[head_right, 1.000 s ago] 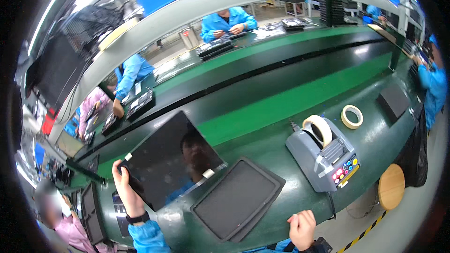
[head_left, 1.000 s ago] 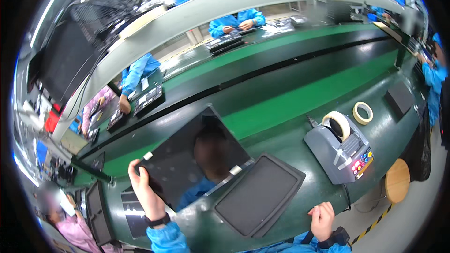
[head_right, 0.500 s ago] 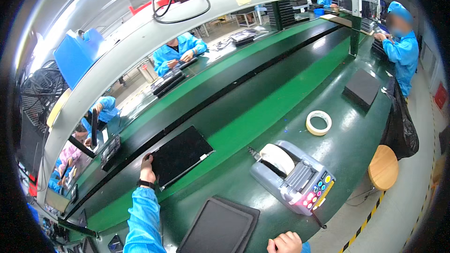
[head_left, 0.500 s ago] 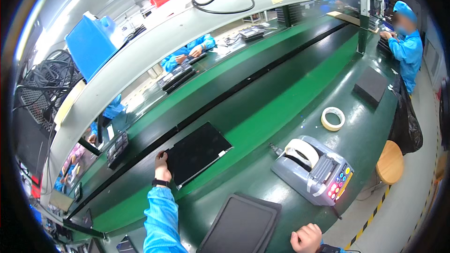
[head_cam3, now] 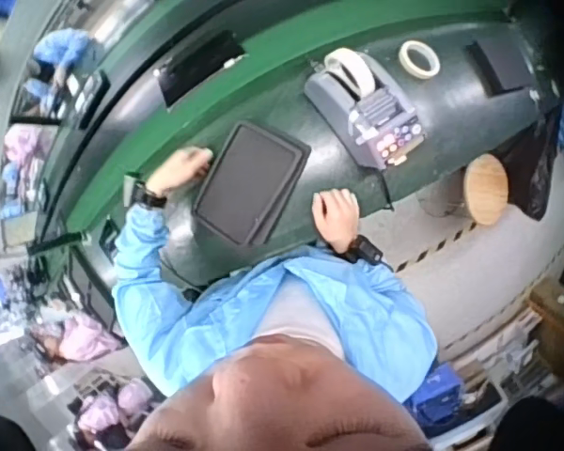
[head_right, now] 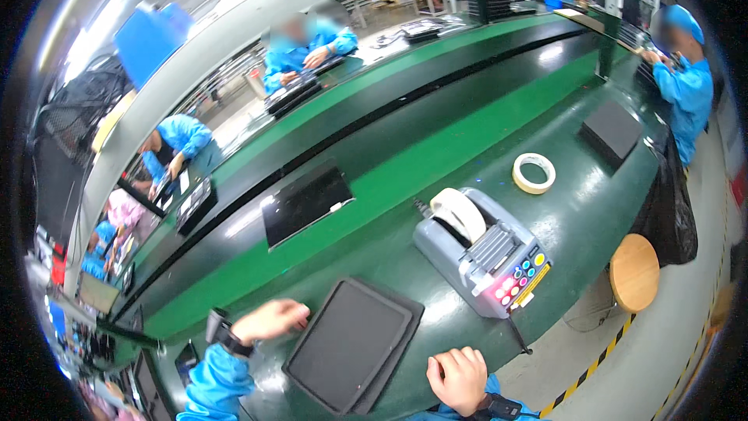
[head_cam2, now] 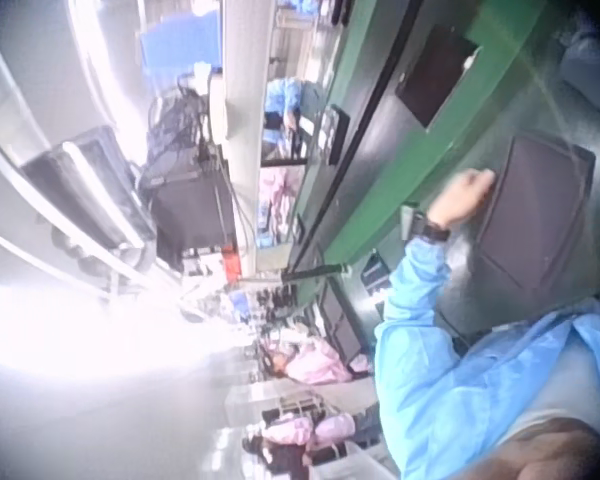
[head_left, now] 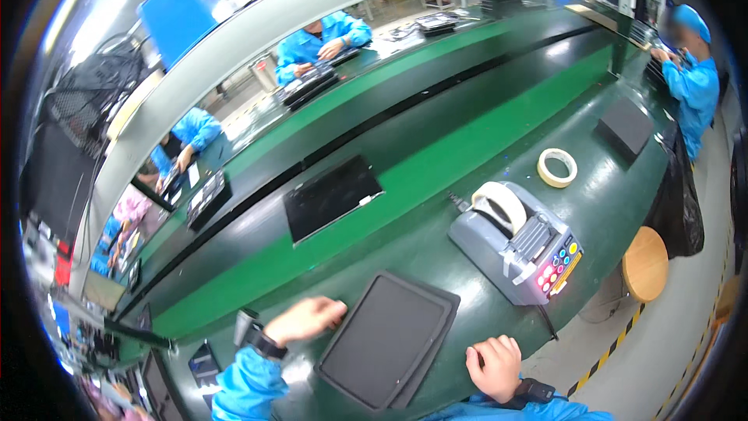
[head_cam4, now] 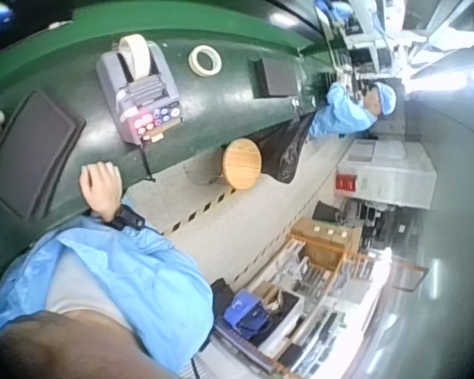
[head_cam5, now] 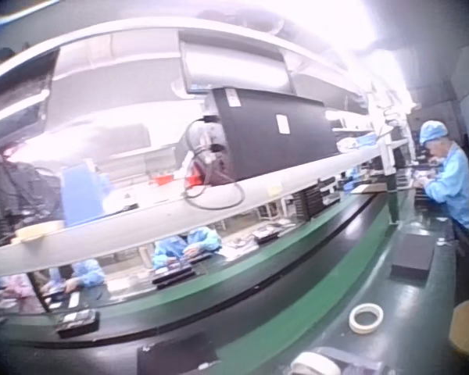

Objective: Assembling and inspecting tablet components on an electronics assembly line.

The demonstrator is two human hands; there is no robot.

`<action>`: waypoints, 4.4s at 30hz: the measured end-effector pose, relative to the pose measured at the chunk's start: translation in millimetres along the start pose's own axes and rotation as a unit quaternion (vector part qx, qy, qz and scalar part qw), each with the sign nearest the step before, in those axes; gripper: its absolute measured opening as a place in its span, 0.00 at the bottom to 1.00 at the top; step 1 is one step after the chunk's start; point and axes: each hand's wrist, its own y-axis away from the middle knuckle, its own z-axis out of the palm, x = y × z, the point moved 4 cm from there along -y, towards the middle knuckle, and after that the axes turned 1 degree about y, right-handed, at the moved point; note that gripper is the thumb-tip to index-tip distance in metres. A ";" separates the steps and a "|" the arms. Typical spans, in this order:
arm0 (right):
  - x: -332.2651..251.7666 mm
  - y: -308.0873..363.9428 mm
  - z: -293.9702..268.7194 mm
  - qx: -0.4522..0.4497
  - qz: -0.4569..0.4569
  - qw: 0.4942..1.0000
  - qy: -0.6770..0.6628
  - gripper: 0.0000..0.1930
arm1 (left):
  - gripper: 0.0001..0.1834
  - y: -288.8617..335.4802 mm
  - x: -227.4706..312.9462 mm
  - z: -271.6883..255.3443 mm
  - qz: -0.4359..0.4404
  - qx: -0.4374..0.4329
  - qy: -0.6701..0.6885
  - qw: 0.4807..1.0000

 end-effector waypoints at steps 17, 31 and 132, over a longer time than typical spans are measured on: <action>-67.6 10.1 39.2 -0.101 -0.001 0.879 -0.466 0.41 | 0.38 146.4 -42.1 197.5 0.226 0.489 0.319 0.779; -116.5 19.0 74.0 -0.364 0.071 0.755 -0.540 0.31 | 0.31 194.4 -101.0 104.9 -0.030 0.600 0.251 0.759; -113.6 -97.1 123.2 -0.233 -0.305 0.836 -0.392 0.28 | 0.25 11.8 -8.5 106.9 0.411 0.243 0.421 0.771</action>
